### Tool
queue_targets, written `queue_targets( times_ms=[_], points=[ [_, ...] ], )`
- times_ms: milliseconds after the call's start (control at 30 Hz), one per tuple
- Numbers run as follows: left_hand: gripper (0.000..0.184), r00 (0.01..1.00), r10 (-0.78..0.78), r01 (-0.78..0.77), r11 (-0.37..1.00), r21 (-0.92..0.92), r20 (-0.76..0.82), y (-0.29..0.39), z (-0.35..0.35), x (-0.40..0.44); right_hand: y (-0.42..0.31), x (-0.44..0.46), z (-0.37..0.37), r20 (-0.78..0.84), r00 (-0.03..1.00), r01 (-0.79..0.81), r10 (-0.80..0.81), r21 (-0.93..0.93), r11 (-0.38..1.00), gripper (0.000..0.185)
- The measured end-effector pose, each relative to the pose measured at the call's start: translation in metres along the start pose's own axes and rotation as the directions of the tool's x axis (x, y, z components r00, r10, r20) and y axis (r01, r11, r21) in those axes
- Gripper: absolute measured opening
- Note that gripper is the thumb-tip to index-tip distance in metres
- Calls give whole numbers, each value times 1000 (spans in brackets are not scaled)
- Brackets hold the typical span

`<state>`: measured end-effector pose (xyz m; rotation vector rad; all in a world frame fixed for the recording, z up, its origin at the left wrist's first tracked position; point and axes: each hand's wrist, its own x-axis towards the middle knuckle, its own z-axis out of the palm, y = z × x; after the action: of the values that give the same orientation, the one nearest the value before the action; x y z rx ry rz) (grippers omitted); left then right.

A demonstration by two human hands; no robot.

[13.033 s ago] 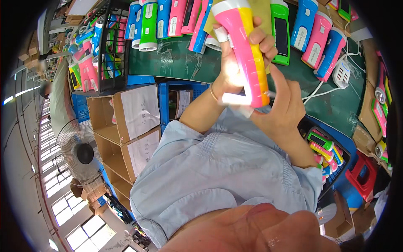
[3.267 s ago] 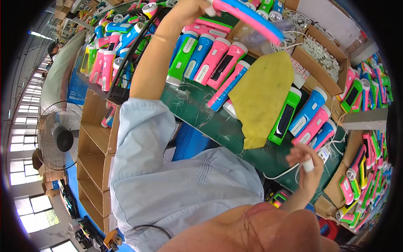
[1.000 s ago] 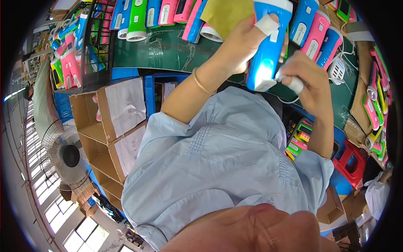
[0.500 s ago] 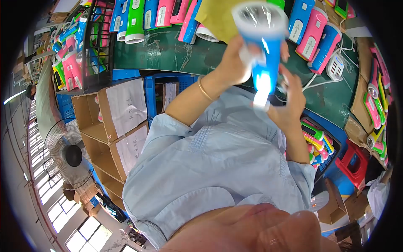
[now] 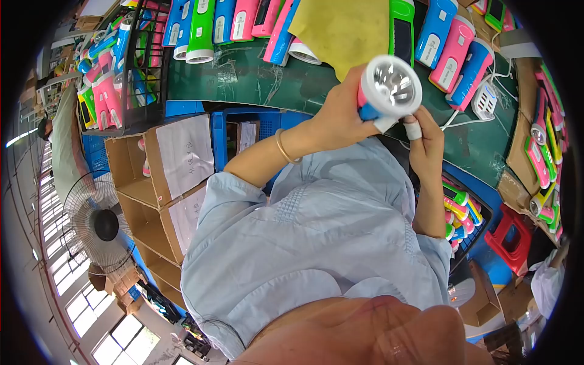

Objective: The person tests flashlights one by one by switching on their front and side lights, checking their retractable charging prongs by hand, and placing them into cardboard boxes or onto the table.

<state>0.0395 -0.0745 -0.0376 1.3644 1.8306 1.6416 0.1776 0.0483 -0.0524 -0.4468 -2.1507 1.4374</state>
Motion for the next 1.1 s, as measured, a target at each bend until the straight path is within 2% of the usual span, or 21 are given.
queue_targets(
  times_ms=[33, 67, 167, 200, 300, 367, 433, 467, 567, 600, 700, 800, 1000, 1100],
  points=[
    [70, 995, -95, 92, 992, -92, -25, 1, 3, 2, -1, -1, -2, 24, 999, -37, 36, 16, 999, 16],
    [68, 992, -125, 119, 982, -145, -34, 0, 4, 4, -4, 0, -3, 49, 996, -71, 70, 31, 997, 18],
    [67, 985, -171, 170, 984, -59, -12, 11, 0, 11, -22, 6, -3, 13, 997, -73, 73, -27, 997, 22],
    [71, 990, -141, 140, 989, -36, -19, 11, -2, 13, -31, 9, -3, -10, 1000, -4, 4, -57, 998, 20],
    [78, 998, -47, 50, 996, -76, 32, 7, -11, 20, -45, 17, 1, -85, 985, 150, -149, 6, 989, 14],
    [83, 982, -167, 179, 968, -174, 83, 3, -14, 18, -50, 21, 0, -77, 971, 226, -228, -42, 973, 10],
    [83, 990, -136, 132, 988, -81, -38, 11, -14, 19, -53, 23, 1, -69, 964, 251, -257, -81, 965, 8],
    [77, 987, -117, 110, 992, -65, -113, 9, -12, 19, -53, 23, 2, -63, 967, 239, -246, -98, 966, 8],
    [69, 990, -81, 76, 996, -47, -114, 5, -10, 15, -47, 23, 6, -60, 964, 249, -258, -130, 960, 8],
    [63, 986, -75, 59, 992, -111, -149, 2, -6, 14, -45, 21, 6, -59, 965, 245, -255, -141, 959, 8],
    [65, 992, -66, 59, 996, -63, -109, 3, -5, 12, -42, 16, 7, -59, 967, 235, -247, -163, 958, 8],
    [64, 997, -77, 74, 993, -95, -28, 6, -5, 8, -39, 13, 8, -64, 964, 243, -257, -175, 954, 9],
    [65, 1000, 8, -6, 996, -91, 21, 2, -3, 6, -40, 9, 8, -61, 962, 253, -268, -187, 949, 9],
    [69, 994, -102, 106, 968, -227, 28, 2, 0, 6, -41, 9, 8, -74, 955, 271, -287, -179, 946, 9]
  ],
)
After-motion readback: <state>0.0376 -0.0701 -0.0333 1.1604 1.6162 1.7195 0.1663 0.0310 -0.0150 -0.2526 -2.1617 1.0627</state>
